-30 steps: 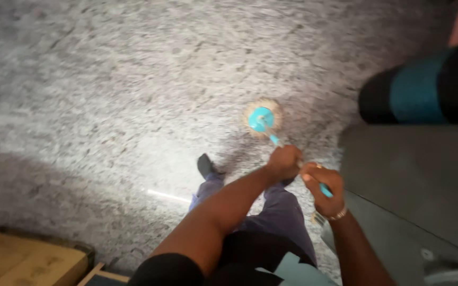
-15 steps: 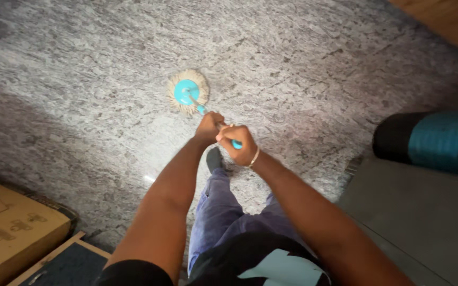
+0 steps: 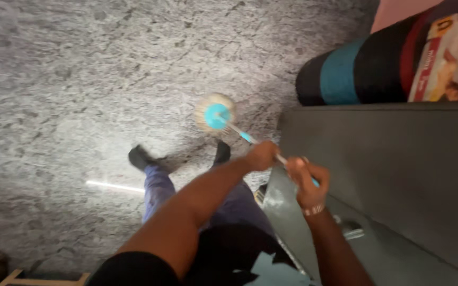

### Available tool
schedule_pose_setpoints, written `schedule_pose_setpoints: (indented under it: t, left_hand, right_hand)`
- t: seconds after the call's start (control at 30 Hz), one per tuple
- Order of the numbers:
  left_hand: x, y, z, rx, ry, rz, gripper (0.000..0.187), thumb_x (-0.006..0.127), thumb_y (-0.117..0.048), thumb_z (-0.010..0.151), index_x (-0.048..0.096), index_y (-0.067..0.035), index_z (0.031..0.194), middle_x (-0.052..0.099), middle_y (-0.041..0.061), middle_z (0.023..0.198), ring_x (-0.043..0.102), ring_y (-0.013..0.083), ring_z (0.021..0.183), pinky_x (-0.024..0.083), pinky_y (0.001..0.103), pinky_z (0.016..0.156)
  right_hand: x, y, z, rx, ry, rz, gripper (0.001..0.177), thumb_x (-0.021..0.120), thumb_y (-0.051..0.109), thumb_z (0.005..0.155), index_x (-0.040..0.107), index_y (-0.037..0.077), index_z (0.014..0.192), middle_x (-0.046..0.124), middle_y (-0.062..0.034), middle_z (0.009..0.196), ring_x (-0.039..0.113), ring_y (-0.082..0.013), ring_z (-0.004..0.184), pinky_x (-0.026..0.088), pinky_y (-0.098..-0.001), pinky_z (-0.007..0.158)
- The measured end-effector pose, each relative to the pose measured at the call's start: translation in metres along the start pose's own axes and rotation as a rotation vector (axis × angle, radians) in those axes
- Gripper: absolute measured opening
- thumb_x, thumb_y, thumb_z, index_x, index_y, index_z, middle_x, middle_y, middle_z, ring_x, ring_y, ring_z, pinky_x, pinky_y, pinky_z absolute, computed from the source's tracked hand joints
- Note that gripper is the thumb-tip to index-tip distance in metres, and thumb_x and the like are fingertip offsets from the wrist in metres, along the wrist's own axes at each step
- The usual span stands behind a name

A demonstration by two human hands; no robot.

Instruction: The person mops the floor in a room filled with items using a blue spin mop, reaching into corners and around furniture.

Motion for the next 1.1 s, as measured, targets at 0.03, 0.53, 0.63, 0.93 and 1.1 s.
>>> schedule_pose_setpoints:
  t: [0.03, 0.53, 0.63, 0.93, 1.1]
  left_hand:
    - [0.025, -0.017, 0.013, 0.010, 0.139, -0.042, 0.021, 0.077, -0.029, 0.079, 0.074, -0.008, 0.085, 0.072, 0.020, 0.090, 0.069, 0.0395, 0.088, 0.055, 0.050, 0.081]
    - [0.009, -0.037, -0.091, 0.000, -0.510, 0.032, 0.034, 0.085, -0.037, 0.073, 0.073, -0.012, 0.093, 0.072, 0.011, 0.093, 0.071, 0.0324, 0.093, 0.053, 0.049, 0.078]
    - [-0.033, -0.008, -0.173, -0.308, -0.596, -0.192, 0.037, 0.086, -0.030, 0.062, 0.074, -0.012, 0.092, 0.073, 0.013, 0.101, 0.071, 0.0341, 0.091, 0.056, 0.046, 0.079]
    - [-0.084, 0.051, -0.479, -0.707, -1.365, -0.117, 0.033, 0.086, -0.036, 0.072, 0.074, -0.008, 0.083, 0.075, 0.015, 0.100, 0.071, 0.0369, 0.097, 0.056, 0.046, 0.085]
    - [-0.052, 0.098, -0.606, -0.871, -1.409, -0.119, 0.027, 0.075, -0.024, 0.073, 0.075, -0.004, 0.092, 0.072, 0.023, 0.099, 0.069, 0.0408, 0.096, 0.055, 0.046, 0.087]
  right_hand:
    - [-0.017, 0.002, -0.015, 0.060, -0.060, 0.146, 0.048, 0.057, 0.008, 0.111, 0.046, 0.006, 0.064, 0.048, 0.0003, 0.064, 0.041, -0.0082, 0.060, 0.038, -0.0294, 0.059]
    - [0.043, 0.047, -0.044, -0.022, 0.556, -0.014, 0.028, 0.055, -0.003, 0.095, 0.048, -0.002, 0.068, 0.051, -0.0090, 0.068, 0.050, -0.0172, 0.067, 0.044, -0.0328, 0.073]
    - [0.124, 0.065, -0.051, -0.122, 0.825, 0.070, 0.025, 0.057, -0.004, 0.092, 0.049, -0.002, 0.069, 0.053, -0.0107, 0.071, 0.054, -0.0199, 0.069, 0.050, -0.0352, 0.080]
    - [0.380, 0.104, -0.161, -0.319, 1.579, 0.198, 0.023, 0.065, -0.002, 0.087, 0.054, -0.002, 0.067, 0.055, -0.0130, 0.067, 0.054, -0.0286, 0.061, 0.046, -0.0387, 0.066]
    - [0.460, 0.069, -0.234, -0.331, 1.719, 0.394, 0.010, 0.062, -0.001, 0.091, 0.066, -0.003, 0.082, 0.069, -0.0169, 0.083, 0.068, -0.0313, 0.081, 0.055, -0.0417, 0.077]
Point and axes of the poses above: each hand's wrist, its own z-axis towards the middle knuckle, its own x-axis out of the palm, y = z × x, the point moved 1 cm from there along z, towards the middle knuckle
